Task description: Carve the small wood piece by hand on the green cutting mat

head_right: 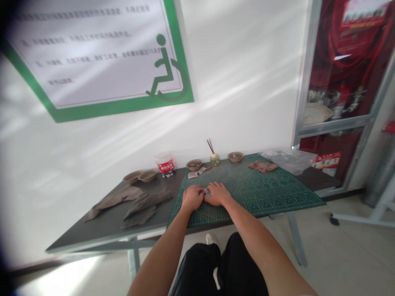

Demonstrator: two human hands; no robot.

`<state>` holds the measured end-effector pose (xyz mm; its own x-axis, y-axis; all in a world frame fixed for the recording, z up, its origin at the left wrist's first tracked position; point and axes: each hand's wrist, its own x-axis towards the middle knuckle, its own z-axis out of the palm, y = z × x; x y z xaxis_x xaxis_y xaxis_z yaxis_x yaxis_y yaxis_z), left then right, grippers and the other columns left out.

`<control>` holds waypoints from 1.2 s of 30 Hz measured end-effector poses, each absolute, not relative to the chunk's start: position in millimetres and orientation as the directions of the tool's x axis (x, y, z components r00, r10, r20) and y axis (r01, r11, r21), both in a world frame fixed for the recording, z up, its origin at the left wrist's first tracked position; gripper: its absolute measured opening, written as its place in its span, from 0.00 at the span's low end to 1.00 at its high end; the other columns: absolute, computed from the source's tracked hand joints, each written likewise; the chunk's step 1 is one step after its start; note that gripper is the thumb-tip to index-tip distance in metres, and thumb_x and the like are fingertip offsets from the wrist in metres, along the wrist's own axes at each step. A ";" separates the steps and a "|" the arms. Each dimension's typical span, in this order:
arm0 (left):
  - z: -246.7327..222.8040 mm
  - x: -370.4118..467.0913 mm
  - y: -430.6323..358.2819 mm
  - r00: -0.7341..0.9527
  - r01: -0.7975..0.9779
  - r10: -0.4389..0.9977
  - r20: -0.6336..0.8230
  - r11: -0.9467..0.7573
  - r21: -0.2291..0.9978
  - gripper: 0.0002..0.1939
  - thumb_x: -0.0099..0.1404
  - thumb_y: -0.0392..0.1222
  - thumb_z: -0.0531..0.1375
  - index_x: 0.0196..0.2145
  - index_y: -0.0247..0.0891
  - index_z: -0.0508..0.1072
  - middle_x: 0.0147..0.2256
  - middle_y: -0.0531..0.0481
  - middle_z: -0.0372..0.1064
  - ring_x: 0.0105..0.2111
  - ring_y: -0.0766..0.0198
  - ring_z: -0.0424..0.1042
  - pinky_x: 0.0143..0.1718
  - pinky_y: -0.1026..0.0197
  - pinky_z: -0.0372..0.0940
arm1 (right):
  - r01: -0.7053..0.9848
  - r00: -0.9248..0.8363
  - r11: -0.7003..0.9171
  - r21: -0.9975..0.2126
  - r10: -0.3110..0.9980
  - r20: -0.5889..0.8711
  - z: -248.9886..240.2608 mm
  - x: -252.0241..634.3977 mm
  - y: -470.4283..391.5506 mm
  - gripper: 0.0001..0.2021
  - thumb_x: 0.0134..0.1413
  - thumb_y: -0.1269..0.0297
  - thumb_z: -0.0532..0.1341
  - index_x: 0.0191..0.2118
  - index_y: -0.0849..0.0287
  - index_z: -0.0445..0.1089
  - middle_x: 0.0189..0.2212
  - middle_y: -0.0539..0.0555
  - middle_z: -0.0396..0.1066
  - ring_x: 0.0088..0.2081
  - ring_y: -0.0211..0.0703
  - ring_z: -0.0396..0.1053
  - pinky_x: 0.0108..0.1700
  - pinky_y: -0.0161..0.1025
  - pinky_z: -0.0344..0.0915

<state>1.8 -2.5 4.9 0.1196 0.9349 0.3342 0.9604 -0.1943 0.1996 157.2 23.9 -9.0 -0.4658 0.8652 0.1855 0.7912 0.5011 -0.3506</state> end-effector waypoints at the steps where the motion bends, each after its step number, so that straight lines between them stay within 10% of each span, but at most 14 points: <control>1: 4.8 2.0 -2.9 0.098 0.964 0.936 0.339 -0.174 0.201 0.15 0.62 0.44 0.50 0.39 0.45 0.75 0.48 0.51 0.68 0.54 0.59 0.57 0.55 0.57 0.50 | 0.791 -0.467 0.502 -0.350 0.865 0.185 -9.0 157.3 24.0 0.30 0.52 0.45 0.51 0.56 0.57 0.60 0.62 0.59 0.50 0.63 0.54 0.43 0.59 0.53 0.40; 36: 4.9 3.2 -4.9 -0.036 0.977 0.931 0.363 -0.043 0.208 0.16 0.62 0.43 0.49 0.38 0.45 0.76 0.48 0.49 0.68 0.51 0.57 0.60 0.56 0.50 0.47 | 0.790 -0.470 0.508 -0.344 0.861 0.192 -10.3 157.5 25.8 0.31 0.51 0.43 0.51 0.56 0.57 0.61 0.62 0.59 0.50 0.62 0.55 0.44 0.59 0.53 0.40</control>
<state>3.2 -4.9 4.9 -0.0359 0.9312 0.3629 0.9772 -0.0432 0.2076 157.5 25.8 -10.3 -0.4701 0.8614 0.1921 0.7897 0.5078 -0.3443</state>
